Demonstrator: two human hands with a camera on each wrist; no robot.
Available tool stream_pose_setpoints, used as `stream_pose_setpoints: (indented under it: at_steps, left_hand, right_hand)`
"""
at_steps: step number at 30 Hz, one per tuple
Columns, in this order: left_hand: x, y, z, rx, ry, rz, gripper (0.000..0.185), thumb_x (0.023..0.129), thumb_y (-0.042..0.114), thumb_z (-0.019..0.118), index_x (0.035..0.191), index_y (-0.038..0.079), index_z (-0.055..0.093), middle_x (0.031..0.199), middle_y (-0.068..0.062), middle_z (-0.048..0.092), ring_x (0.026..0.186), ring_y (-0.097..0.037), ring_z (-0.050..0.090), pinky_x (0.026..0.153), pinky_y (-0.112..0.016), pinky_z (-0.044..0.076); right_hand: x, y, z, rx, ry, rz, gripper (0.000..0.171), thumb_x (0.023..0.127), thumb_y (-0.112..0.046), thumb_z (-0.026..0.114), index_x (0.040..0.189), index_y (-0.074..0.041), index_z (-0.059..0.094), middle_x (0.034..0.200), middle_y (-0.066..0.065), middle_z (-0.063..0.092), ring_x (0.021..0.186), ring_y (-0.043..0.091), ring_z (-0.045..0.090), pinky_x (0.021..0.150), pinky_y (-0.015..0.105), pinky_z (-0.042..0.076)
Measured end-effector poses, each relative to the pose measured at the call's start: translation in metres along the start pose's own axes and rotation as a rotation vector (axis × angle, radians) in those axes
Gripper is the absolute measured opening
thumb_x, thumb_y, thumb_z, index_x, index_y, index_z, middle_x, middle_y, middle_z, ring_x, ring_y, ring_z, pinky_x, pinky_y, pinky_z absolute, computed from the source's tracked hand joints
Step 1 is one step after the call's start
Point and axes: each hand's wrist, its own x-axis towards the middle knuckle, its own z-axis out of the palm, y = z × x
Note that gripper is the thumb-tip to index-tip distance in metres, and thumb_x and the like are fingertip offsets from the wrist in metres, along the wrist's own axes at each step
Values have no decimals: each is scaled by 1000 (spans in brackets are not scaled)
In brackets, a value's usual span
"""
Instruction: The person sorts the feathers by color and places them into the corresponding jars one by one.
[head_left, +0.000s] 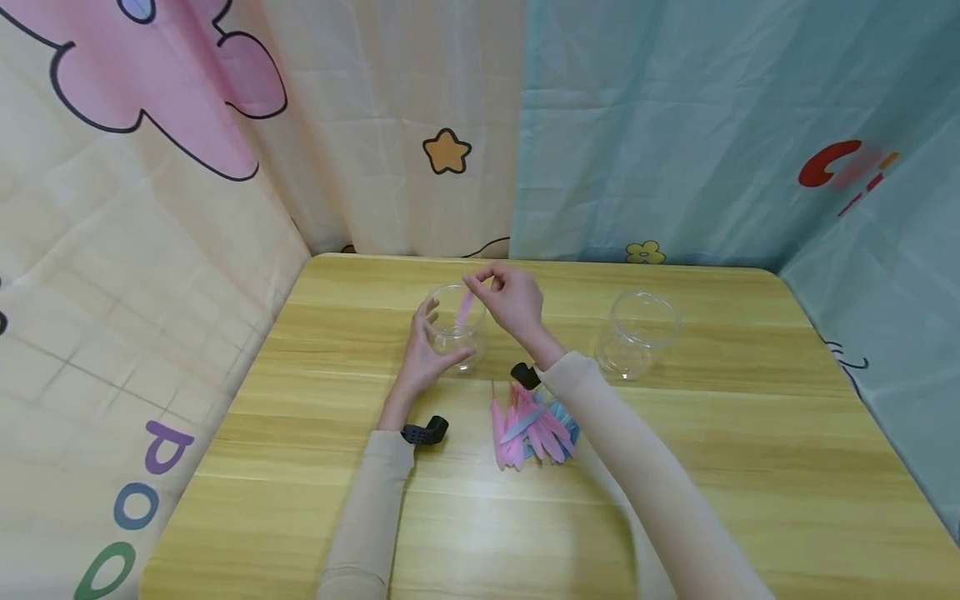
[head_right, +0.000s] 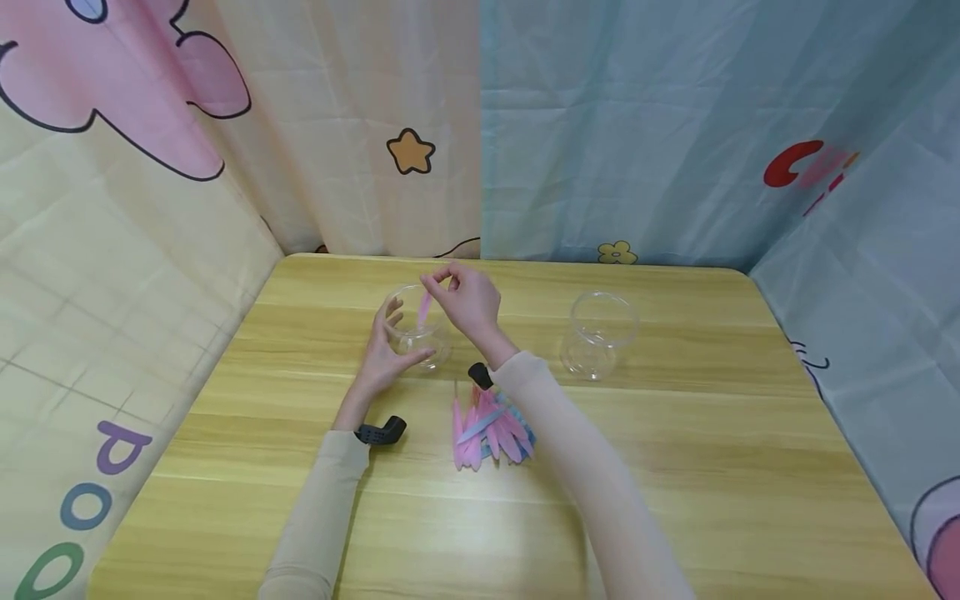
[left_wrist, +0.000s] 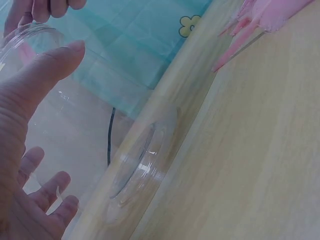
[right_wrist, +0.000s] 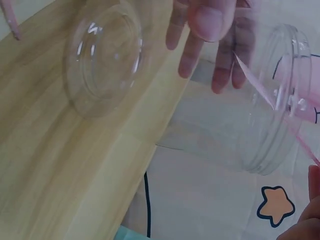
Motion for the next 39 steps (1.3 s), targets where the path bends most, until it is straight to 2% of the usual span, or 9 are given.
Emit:
stream_pose_setpoints:
  at_steps: [4, 7, 11, 15, 18, 25, 32, 35, 39]
  left_hand:
    - [1, -1, 0, 7, 2, -6, 110, 67, 34, 87, 149, 34, 14, 149, -1, 24, 133, -30, 30, 100, -55, 33]
    - [1, -1, 0, 6, 2, -13, 111, 67, 34, 87, 150, 34, 14, 150, -1, 24, 133, -29, 29, 100, -56, 32]
    - [2, 0, -1, 5, 4, -22, 112, 66, 31, 88, 150, 33, 14, 150, -1, 23, 134, -28, 28, 101, -56, 31]
    - [1, 6, -2, 8, 4, -28, 112, 68, 22, 87, 151, 27, 13, 151, -5, 22, 135, -32, 27, 101, -58, 29]
    - [0, 13, -3, 2, -3, -35, 111, 69, 15, 86, 152, 21, 13, 151, -10, 22, 135, -37, 26, 101, -60, 28]
    - [1, 2, -2, 13, 4, -12, 111, 66, 32, 87, 150, 33, 14, 150, 0, 24, 134, -29, 29, 101, -57, 30]
    - [3, 0, -1, 17, 1, -17, 111, 66, 34, 87, 150, 33, 14, 150, 0, 23, 135, -27, 28, 101, -57, 29]
    - [2, 3, -1, 10, -7, -22, 111, 68, 28, 87, 151, 29, 13, 151, -4, 22, 135, -31, 26, 101, -59, 28]
    - [-4, 23, -4, 2, -17, -10, 109, 70, 16, 85, 151, 17, 13, 151, -13, 21, 135, -38, 26, 101, -61, 27]
  right_hand:
    - [-5, 10, 0, -53, -63, 39, 33, 84, -50, 67, 87, -17, 70, 55, -2, 46, 46, 14, 39, 42, 25, 24]
    - [-8, 18, -4, -78, -73, 53, 34, 84, -50, 66, 87, -17, 70, 56, -1, 46, 48, 15, 40, 43, 26, 25]
    - [-12, 30, -14, -59, -71, 67, 35, 85, -48, 67, 87, -14, 70, 57, 1, 46, 48, 18, 40, 44, 28, 26]
    - [-17, 44, -24, -32, -99, 96, 34, 85, -48, 66, 86, -14, 69, 57, 2, 46, 48, 19, 40, 45, 30, 29]
    - [-23, 52, -30, -35, -163, 126, 35, 85, -48, 67, 84, -13, 69, 56, 2, 45, 49, 18, 40, 47, 30, 31]
    - [-41, 67, -39, -123, -345, 196, 33, 84, -47, 68, 83, -14, 68, 55, 0, 43, 48, 16, 37, 46, 29, 29]
    - [-55, 74, -42, -206, -526, 183, 28, 84, -42, 71, 80, -15, 67, 55, -3, 43, 49, 13, 39, 46, 27, 30]
    - [-60, 72, -44, -228, -601, 171, 25, 83, -40, 72, 78, -16, 67, 55, -3, 46, 48, 12, 41, 45, 26, 32]
    - [-66, 73, -44, -262, -665, 149, 26, 81, -42, 73, 76, -18, 66, 59, -3, 51, 51, 12, 43, 47, 27, 33]
